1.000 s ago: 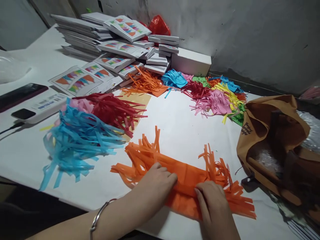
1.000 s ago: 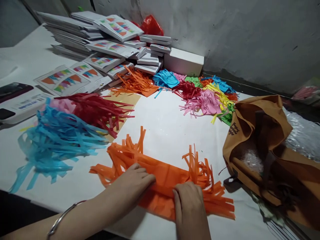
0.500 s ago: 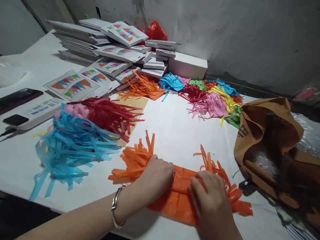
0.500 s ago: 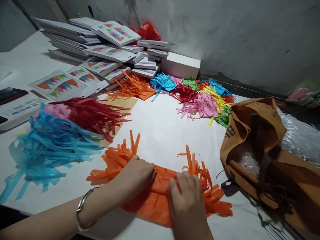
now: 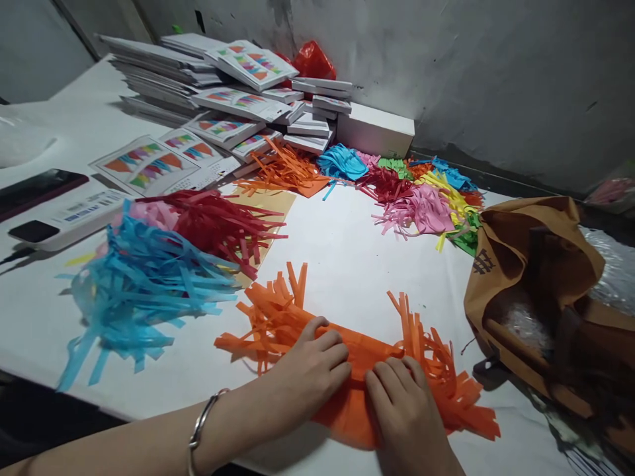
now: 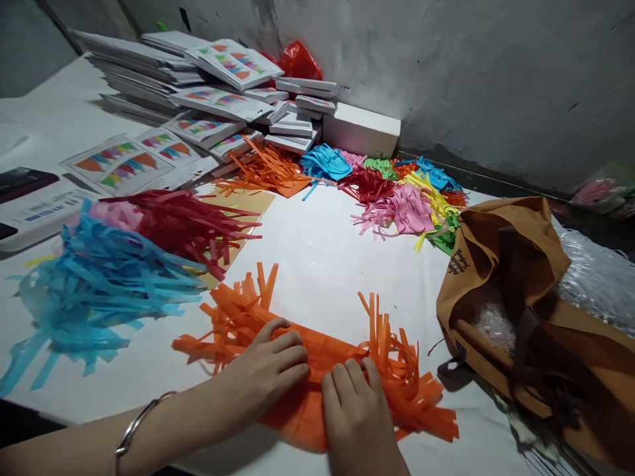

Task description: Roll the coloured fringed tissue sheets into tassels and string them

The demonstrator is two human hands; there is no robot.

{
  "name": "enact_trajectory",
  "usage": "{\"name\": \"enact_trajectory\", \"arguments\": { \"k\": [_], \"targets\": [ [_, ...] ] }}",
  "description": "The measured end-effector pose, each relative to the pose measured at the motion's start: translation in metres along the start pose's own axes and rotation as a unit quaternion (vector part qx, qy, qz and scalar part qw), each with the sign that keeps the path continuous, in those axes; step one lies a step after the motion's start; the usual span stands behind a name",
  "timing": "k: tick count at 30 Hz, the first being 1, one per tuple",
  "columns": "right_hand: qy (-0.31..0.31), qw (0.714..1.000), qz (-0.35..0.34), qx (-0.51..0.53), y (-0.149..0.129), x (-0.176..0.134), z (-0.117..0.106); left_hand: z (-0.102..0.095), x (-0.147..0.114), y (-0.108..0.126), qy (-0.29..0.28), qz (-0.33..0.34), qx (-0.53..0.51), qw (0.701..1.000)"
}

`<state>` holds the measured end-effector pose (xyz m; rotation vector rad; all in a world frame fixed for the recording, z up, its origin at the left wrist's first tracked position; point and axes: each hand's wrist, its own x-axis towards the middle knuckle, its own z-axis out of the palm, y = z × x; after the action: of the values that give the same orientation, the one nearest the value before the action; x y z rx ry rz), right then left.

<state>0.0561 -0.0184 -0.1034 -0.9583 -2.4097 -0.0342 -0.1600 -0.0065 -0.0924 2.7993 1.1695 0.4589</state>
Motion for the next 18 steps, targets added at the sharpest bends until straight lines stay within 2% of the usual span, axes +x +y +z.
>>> {"name": "enact_trajectory", "arguments": {
  "k": [3, 6, 8, 13, 16, 18],
  "targets": [
    [-0.007, 0.999, 0.038, -0.004, 0.005, -0.007, 0.003, 0.006, -0.004, -0.007, 0.013, -0.044, -0.002, 0.999],
    [-0.035, 0.994, 0.105, -0.012, 0.011, -0.006, 0.002, 0.005, -0.001, -0.012, -0.027, -0.134, 0.028, 0.990],
    [-0.072, 0.991, 0.112, -0.033, 0.016, 0.001, 0.001, 0.000, 0.007, -0.012, -0.071, -0.172, 0.044, 0.982],
    [-0.121, 0.979, 0.108, -0.127, 0.028, 0.022, 0.005, -0.018, 0.029, -0.008, -0.193, -0.195, 0.054, 0.960],
    [-0.119, 0.975, 0.112, -0.149, 0.028, 0.027, 0.005, -0.022, 0.034, -0.005, -0.200, -0.201, 0.063, 0.957],
    [-0.083, 0.977, 0.109, -0.164, 0.024, 0.028, 0.001, -0.019, 0.034, -0.005, -0.183, -0.206, 0.069, 0.959]
  ]
}}
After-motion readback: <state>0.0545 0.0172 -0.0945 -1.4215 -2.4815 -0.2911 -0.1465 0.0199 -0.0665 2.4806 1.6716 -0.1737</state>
